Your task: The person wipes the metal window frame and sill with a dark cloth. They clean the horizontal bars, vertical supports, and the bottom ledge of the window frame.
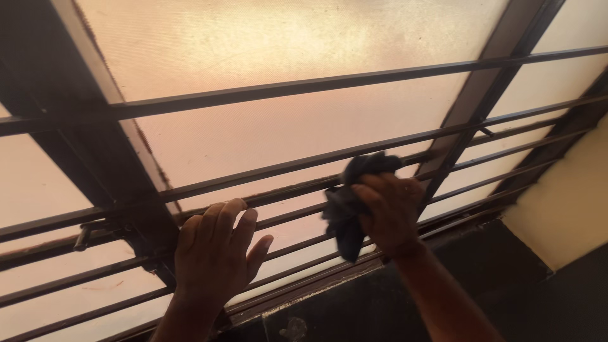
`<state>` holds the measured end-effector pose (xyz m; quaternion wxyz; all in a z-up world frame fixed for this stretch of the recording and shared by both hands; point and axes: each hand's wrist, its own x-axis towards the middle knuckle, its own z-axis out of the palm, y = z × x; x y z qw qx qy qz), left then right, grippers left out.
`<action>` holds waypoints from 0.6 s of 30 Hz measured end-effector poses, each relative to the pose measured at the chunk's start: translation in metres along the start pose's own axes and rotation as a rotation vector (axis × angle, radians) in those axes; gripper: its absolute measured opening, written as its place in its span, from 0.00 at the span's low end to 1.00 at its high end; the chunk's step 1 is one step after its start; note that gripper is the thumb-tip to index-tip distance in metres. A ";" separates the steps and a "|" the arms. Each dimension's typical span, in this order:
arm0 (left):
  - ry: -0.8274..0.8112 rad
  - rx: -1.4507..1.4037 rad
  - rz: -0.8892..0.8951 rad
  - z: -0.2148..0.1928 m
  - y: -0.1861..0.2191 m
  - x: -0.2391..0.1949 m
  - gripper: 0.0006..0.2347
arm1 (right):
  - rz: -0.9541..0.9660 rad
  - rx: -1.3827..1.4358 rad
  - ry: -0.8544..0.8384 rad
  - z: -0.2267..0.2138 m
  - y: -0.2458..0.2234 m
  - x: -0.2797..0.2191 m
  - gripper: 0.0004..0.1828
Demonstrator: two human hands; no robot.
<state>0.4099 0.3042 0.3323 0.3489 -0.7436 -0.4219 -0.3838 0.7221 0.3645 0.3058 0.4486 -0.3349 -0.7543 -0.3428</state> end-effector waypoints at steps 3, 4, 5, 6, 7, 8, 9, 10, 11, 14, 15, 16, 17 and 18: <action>0.071 0.184 0.022 0.020 -0.001 -0.008 0.19 | 0.103 -0.190 -0.040 -0.028 0.059 -0.022 0.13; 0.106 0.229 0.016 0.025 -0.001 -0.011 0.20 | 0.121 -0.216 -0.041 -0.033 0.066 -0.026 0.12; 0.133 0.243 0.010 0.030 -0.001 -0.013 0.20 | 0.134 -0.236 -0.037 -0.031 0.069 -0.025 0.11; 0.159 0.257 0.004 0.034 -0.001 -0.014 0.20 | 0.217 -0.181 0.041 -0.025 0.066 -0.024 0.12; 0.179 0.267 -0.001 0.037 0.001 -0.017 0.20 | 0.305 -0.125 0.115 -0.016 0.052 -0.025 0.13; 0.192 0.270 -0.009 0.040 0.003 -0.019 0.19 | 0.392 -0.068 0.190 -0.005 0.034 -0.023 0.14; 0.210 0.287 -0.018 0.041 0.003 -0.019 0.18 | 0.461 -0.079 0.192 0.007 0.020 -0.014 0.14; 0.228 0.304 -0.027 0.042 0.004 -0.019 0.18 | 0.529 -0.089 0.193 0.015 0.005 -0.005 0.14; 0.229 0.290 -0.057 0.042 0.006 -0.020 0.17 | 0.604 -0.105 0.191 0.020 -0.014 0.003 0.14; 0.217 0.235 -0.130 0.042 0.016 -0.021 0.14 | 0.383 0.183 0.062 0.020 -0.098 0.030 0.09; 0.201 0.211 -0.150 0.039 0.018 -0.023 0.13 | 0.309 0.279 -0.056 0.013 -0.120 0.038 0.10; 0.185 0.187 -0.171 0.037 0.021 -0.024 0.13 | 0.288 0.354 -0.095 0.006 -0.124 0.046 0.11; 0.173 0.165 -0.164 0.034 0.022 -0.025 0.11 | 0.260 0.434 -0.133 0.002 -0.123 0.053 0.13; 0.161 0.142 -0.158 0.031 0.022 -0.026 0.10 | 0.224 0.408 -0.173 -0.005 -0.113 0.059 0.14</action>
